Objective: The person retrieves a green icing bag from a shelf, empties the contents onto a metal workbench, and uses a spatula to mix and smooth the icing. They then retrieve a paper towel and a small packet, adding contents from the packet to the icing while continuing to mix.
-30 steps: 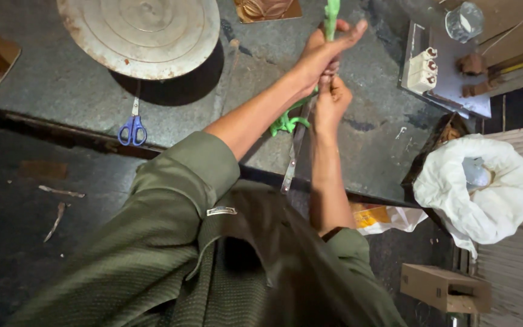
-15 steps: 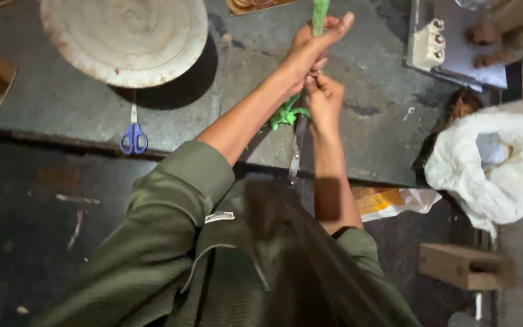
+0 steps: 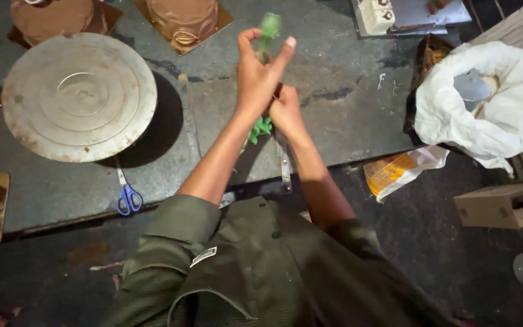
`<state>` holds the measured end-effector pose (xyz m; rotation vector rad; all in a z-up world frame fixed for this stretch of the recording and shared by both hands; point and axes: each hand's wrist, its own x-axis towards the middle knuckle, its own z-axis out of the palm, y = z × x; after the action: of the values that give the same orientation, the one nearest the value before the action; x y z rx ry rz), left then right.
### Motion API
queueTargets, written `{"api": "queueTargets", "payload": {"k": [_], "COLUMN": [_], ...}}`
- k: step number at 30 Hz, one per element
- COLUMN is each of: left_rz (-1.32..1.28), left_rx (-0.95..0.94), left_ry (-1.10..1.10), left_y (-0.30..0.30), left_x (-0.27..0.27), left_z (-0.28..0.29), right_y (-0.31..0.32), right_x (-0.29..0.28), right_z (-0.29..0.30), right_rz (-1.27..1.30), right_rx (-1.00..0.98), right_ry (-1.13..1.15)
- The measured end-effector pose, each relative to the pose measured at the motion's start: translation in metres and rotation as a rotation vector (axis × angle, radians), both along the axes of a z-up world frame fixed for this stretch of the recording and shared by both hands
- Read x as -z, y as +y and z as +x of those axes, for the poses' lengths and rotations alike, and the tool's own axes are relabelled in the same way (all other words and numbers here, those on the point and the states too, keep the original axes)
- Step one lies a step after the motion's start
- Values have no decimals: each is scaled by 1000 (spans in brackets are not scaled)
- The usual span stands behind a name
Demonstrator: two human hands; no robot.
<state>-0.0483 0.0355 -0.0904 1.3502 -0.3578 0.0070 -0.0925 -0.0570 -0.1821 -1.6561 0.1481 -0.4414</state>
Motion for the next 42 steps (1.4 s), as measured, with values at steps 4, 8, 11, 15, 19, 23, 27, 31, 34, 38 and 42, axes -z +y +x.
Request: {"api": "queueTargets", "payload": {"k": [4, 8, 11, 15, 19, 23, 27, 31, 34, 38, 42], "left_rz": [-132, -174, -238, -284, -294, -238, -277, -341, -362, -331, -335], "left_rx": [70, 201, 201, 239, 239, 245, 236, 194, 204, 198, 223], "left_ry": [25, 350, 176, 137, 159, 41, 35, 91, 96, 108, 73], "left_y": [1, 2, -1, 0, 5, 5, 5, 10, 13, 15, 13], "left_x": [-4, -8, -12, -13, -12, -9, -8, -12, -14, -13, -10], "left_z": [16, 11, 8, 5, 3, 0, 2, 7, 7, 4, 0], "right_y": [-7, 3, 8, 6, 7, 10, 5, 0, 4, 14, 20], "right_x": [8, 19, 16, 2, -8, -5, -1, -3, -6, -16, -28], "right_z": [2, 5, 6, 0, -3, -1, -2, -6, -11, -15, -20], "right_rz": [211, 160, 180, 234, 287, 223, 167, -44, -24, 14, 56], "right_rx": [-137, 2, 109, 45, -22, 105, 90, 104, 169, 204, 198], "right_ry": [43, -173, -212, -165, -217, -175, -204, -154, -182, -127, -136]}}
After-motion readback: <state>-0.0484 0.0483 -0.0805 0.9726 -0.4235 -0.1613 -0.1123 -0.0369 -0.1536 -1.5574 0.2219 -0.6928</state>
